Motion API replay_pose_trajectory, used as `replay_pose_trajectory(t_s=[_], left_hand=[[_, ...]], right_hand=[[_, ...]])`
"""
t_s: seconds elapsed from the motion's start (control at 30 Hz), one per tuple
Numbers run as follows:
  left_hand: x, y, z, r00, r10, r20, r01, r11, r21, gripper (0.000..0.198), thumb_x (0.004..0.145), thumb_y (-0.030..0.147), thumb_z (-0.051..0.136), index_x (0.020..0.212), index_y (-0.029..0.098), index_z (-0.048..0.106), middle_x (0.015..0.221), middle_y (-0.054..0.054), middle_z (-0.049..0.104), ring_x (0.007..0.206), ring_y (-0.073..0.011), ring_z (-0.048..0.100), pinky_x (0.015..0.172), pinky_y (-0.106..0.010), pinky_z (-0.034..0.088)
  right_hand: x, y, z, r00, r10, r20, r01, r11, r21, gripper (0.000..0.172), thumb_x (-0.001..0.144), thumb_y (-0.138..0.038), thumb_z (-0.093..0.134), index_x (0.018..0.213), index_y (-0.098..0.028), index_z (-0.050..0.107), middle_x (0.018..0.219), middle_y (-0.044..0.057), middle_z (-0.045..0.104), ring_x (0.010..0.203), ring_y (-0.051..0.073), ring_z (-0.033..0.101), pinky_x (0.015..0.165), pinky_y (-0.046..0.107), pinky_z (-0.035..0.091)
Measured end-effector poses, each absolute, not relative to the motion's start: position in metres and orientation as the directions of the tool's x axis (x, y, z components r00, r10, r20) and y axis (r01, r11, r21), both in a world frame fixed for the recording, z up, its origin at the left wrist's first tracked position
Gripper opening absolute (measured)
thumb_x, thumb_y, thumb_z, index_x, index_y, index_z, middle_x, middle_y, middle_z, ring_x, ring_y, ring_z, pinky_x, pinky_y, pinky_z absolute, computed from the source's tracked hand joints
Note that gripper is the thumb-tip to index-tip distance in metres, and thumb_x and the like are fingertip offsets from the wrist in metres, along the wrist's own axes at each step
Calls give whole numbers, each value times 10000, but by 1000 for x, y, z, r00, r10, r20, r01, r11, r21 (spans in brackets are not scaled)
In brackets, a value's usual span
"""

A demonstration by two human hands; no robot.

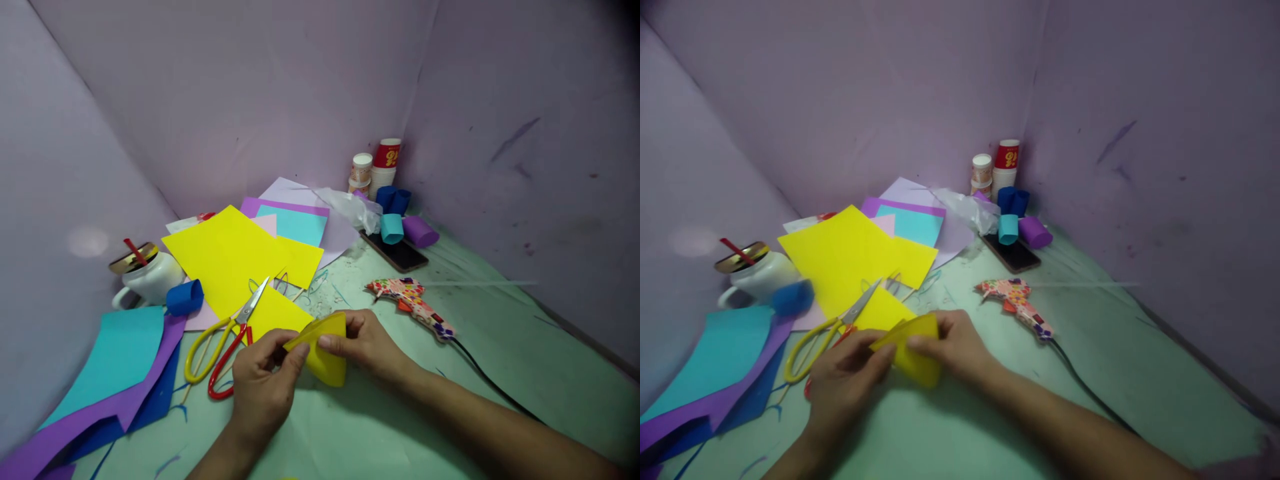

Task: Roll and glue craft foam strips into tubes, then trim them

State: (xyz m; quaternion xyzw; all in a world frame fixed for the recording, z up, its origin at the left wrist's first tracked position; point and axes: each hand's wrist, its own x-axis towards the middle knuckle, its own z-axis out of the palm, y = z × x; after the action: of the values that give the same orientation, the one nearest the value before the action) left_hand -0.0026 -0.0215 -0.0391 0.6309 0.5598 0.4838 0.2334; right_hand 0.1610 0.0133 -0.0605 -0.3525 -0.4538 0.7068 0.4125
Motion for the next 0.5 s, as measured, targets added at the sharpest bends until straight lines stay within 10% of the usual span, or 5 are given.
replay_pose_trajectory(t_s=[0.3,0.5], left_hand=[[-4,-21,-39,-67,966,251,421,-200,885,170,742,336,616,728,173,664,493,28,621,422,-113,564,401,-188,436],[-69,-3,-19,-79,989,129,810,-12,587,298,779,428,515,912,194,642,829,-46,702,734,-203,647,641,-295,488]], right_hand=[[161,14,-65,-395,906,-151,-275,-273,-922,301,601,-339,799,796,-123,725,718,38,710,603,143,622,589,254,466],[167,25,-66,-343,893,-292,-356,-411,-839,308,589,-257,803,843,-104,717,758,89,739,668,195,679,641,289,518]])
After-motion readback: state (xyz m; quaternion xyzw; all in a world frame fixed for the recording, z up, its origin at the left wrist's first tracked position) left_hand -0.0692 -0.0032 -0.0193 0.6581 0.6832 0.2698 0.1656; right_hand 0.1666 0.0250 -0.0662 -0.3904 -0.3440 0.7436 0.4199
